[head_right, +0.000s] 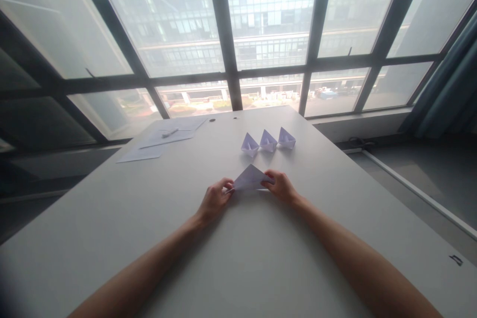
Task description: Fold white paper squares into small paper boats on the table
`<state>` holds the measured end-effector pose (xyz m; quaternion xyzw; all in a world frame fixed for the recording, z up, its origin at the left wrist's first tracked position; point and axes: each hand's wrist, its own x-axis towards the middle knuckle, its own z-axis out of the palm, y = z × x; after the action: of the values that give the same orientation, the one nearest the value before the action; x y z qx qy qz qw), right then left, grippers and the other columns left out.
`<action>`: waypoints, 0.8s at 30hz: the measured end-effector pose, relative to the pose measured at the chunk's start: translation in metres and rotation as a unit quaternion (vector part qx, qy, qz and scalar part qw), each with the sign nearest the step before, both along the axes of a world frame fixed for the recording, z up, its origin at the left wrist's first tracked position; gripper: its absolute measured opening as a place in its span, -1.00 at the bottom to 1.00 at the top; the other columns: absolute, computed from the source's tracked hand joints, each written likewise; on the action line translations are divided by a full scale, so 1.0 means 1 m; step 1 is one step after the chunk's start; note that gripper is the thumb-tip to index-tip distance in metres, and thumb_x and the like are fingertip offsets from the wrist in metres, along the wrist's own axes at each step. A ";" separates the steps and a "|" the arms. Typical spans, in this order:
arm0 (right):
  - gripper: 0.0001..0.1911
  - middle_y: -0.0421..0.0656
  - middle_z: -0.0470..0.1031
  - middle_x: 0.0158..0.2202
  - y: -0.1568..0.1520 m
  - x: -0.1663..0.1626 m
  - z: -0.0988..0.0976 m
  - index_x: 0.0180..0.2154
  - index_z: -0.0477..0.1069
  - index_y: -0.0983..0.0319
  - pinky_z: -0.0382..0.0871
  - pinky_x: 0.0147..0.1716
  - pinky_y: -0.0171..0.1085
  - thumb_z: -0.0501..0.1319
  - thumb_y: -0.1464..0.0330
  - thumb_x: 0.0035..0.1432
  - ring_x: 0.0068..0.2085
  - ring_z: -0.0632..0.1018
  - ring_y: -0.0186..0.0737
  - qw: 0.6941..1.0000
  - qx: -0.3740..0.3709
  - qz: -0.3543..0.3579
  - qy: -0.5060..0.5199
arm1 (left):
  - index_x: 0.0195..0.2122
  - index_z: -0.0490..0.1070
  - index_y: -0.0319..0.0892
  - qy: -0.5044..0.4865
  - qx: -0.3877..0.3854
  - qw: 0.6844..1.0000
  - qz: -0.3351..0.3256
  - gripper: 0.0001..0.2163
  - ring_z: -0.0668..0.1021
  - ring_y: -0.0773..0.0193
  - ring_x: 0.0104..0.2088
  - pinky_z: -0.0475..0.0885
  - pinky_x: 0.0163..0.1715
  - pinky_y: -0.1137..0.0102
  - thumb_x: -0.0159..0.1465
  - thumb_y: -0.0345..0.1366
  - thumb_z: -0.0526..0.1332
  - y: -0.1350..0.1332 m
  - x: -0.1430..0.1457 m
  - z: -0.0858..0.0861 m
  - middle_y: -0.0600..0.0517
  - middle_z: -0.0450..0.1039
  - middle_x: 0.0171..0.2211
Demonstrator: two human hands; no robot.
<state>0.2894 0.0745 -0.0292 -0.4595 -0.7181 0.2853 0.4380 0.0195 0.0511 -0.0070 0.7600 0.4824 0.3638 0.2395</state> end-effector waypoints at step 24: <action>-0.77 -0.14 0.59 -0.32 0.001 0.002 -0.003 -0.28 0.52 0.22 0.45 -0.21 -0.17 0.30 0.20 0.10 -0.25 0.58 -0.06 1.000 -0.008 0.007 0.023 | -0.24 0.58 -0.19 -0.087 0.005 0.996 0.033 -0.84 0.61 0.27 -0.34 0.57 -0.23 0.27 0.26 -0.26 0.24 0.009 -0.005 -0.003 -0.14 0.35 0.08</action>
<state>0.2914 0.0757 -0.0319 -0.4509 -0.7089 0.3047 0.4488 0.0148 0.0599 -0.0101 0.7103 0.4830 0.4387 0.2640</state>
